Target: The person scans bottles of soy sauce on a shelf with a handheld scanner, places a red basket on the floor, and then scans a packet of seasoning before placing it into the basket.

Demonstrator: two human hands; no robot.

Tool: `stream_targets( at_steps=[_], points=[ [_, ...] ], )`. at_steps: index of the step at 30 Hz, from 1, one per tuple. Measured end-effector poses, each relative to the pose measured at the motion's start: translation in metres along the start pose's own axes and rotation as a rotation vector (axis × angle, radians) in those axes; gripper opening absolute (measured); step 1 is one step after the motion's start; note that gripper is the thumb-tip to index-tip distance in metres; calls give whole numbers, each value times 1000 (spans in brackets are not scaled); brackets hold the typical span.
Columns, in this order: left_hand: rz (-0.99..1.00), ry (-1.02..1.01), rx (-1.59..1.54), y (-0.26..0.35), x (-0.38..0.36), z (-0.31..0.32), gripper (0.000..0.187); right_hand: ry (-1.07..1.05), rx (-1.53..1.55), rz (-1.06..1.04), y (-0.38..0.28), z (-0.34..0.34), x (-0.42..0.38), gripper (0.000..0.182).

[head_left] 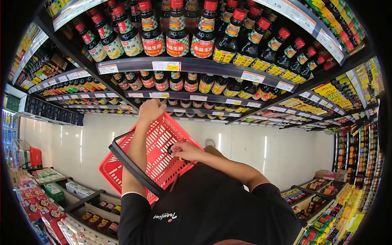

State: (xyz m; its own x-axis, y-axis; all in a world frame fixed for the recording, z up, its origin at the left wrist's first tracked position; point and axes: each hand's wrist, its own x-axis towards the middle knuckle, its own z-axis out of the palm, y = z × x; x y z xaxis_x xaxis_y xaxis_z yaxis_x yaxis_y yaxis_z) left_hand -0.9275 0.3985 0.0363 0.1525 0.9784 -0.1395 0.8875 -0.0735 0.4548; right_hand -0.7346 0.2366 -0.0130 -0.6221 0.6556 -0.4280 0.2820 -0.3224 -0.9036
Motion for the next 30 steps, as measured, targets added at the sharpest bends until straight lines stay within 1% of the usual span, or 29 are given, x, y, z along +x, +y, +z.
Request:
stream_targets(
  at_steps=[2, 6, 9, 14, 18, 25, 30],
  points=[
    [3, 2, 1, -8, -2, 3, 38, -5, 1, 0, 12, 7, 7, 34],
    [-12, 49, -46, -23, -14, 2, 39, -33, -13, 12, 7, 14, 10, 34],
    [-34, 52, -30, -33, -21, 0, 35, -22, -24, -12, 3, 18, 11, 31],
    [-64, 55, -37, -39, -29, 2, 34, -16, -31, -36, 6, 24, 9, 31],
    [-61, 33, -40, -36, -29, 3, 40, -8, -17, -32, 11, 27, 8, 31],
    [-56, -2, -69, -28, -26, 0, 39, -25, -32, 2, 9, 26, 6, 33],
    [-46, -15, -76, -29, -18, 6, 38, -22, 59, -3, 18, 27, 8, 32]
  ],
)
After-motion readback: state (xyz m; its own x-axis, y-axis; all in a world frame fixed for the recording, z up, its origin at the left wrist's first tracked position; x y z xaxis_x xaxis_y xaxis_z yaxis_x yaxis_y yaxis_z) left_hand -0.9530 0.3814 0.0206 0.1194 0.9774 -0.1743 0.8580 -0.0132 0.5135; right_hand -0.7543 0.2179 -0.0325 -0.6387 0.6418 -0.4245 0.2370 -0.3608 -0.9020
